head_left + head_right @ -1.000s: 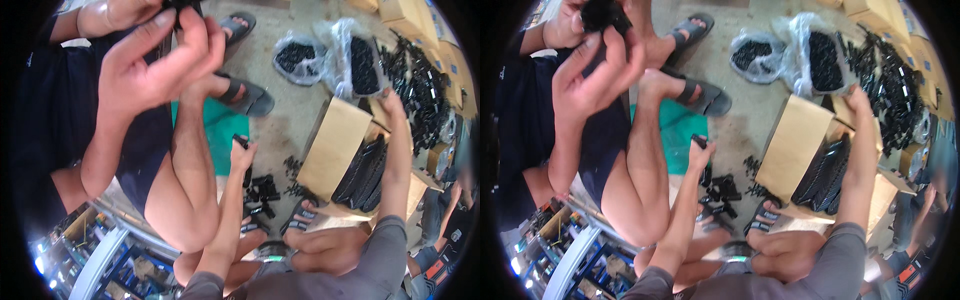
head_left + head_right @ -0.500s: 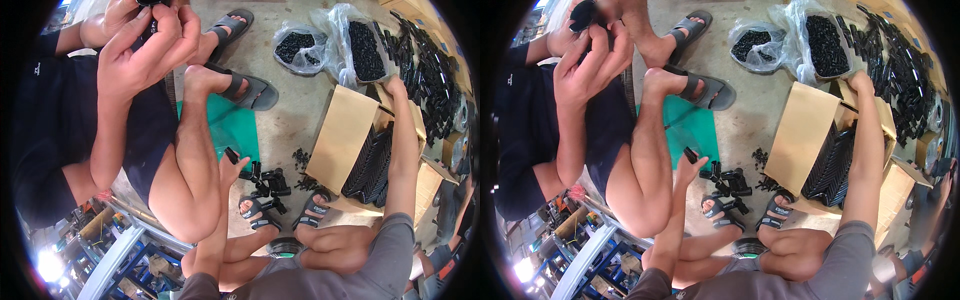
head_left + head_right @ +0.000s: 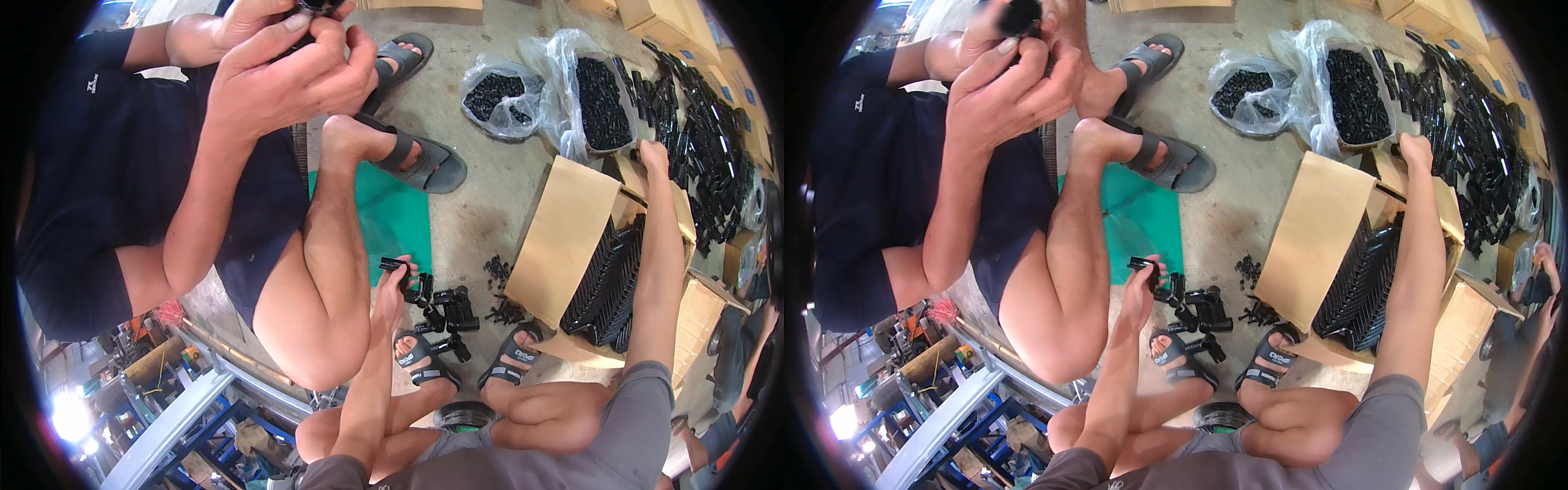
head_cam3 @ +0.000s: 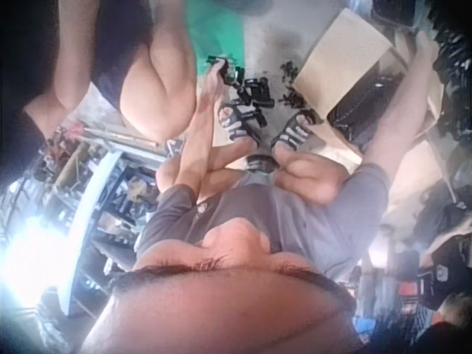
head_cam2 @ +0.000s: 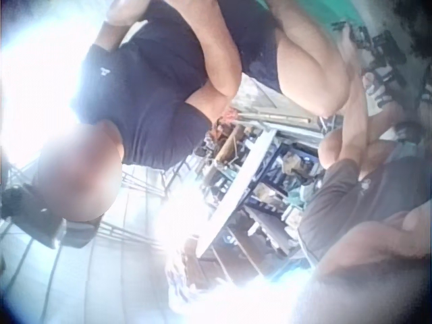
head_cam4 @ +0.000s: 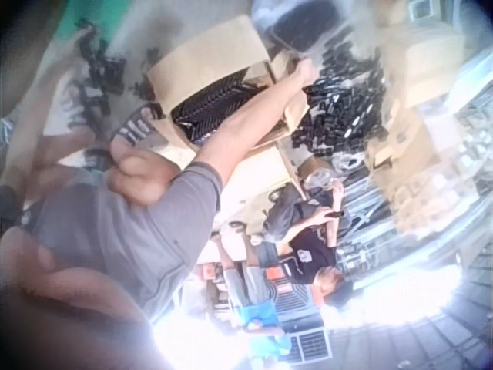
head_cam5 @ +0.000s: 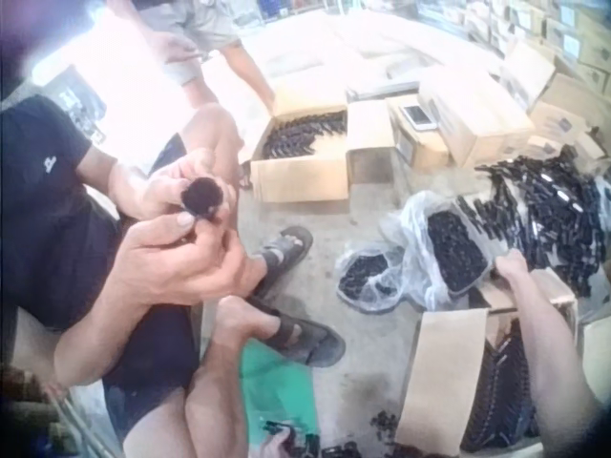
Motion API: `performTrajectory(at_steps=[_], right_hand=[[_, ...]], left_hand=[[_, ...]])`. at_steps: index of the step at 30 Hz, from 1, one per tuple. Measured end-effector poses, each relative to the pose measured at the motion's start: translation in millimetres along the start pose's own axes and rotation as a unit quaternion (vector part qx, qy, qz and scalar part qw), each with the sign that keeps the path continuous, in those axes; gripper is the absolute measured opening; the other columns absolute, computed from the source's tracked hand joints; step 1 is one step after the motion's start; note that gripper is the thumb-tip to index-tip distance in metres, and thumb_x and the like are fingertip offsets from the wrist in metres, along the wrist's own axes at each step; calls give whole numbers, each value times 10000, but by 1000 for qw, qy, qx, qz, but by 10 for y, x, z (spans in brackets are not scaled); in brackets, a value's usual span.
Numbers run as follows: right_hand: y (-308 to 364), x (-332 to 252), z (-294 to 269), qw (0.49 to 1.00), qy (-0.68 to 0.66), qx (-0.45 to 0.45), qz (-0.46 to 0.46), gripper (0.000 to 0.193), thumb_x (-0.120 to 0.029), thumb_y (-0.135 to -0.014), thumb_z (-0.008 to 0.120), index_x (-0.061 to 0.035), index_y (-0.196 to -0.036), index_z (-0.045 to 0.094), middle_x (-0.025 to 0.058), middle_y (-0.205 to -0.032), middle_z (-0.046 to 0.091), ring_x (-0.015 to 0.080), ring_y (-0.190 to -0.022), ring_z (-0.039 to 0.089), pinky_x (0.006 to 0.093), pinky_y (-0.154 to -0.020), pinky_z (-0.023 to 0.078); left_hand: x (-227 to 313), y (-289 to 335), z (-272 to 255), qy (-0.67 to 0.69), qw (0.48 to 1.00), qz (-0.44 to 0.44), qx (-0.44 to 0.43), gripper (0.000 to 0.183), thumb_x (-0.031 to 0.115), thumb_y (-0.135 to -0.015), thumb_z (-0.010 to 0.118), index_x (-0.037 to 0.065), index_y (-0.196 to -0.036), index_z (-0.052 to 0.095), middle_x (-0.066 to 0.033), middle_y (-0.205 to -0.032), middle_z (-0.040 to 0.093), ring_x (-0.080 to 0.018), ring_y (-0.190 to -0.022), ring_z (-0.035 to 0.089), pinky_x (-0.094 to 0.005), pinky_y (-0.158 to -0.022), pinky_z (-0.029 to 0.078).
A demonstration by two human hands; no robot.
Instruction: The person assembles black plastic pipe fittings by hand, inserting smaller components into larger ones while sitting on the floor surrounded by boxes of parts.
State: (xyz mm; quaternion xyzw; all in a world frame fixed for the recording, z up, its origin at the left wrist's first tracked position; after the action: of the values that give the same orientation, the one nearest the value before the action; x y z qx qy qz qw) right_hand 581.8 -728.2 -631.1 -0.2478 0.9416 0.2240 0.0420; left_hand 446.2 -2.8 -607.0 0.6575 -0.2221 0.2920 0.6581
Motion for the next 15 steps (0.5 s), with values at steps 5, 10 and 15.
performTrajectory(at_steps=[5,10,15], right_hand=[[549,-225,-207,994,33,108,11,454,-310,-810,560,-108,-1215,598,219,-1201,647,367,-1122,617,439,-952,474],[1318,-1359,-1078,925,-191,298,-137,324,-321,-915,531,-119,-1150,624,185,-1016,705,365,-929,682,461,-839,515],[2193,-3295,-946,836,-197,216,-465,292,-221,-892,593,-52,-1128,627,173,-1026,689,345,-946,658,446,-867,509]], left_hand=[[116,-122,255,31,998,-18,-46,422,274,-996,572,-4,-1298,474,-91,-1118,609,-178,-1003,588,-322,-853,482],[151,-620,92,-184,974,59,118,316,235,-906,652,42,-1144,573,-95,-1009,658,-192,-955,622,-321,-825,482],[363,-759,132,-306,919,74,237,470,348,-757,791,46,-1041,569,-117,-870,657,-261,-837,645,-375,-799,495]])
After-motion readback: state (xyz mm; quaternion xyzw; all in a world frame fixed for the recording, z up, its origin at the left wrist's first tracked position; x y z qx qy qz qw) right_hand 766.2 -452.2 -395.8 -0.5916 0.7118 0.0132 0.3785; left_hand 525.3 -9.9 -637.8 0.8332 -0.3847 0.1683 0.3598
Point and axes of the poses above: each hand's wrist, its own y-axis away from the middle knuckle, its own z-axis out of the palm, x = y × z, the point moved 10 cm from there along -y, towards the middle knuckle
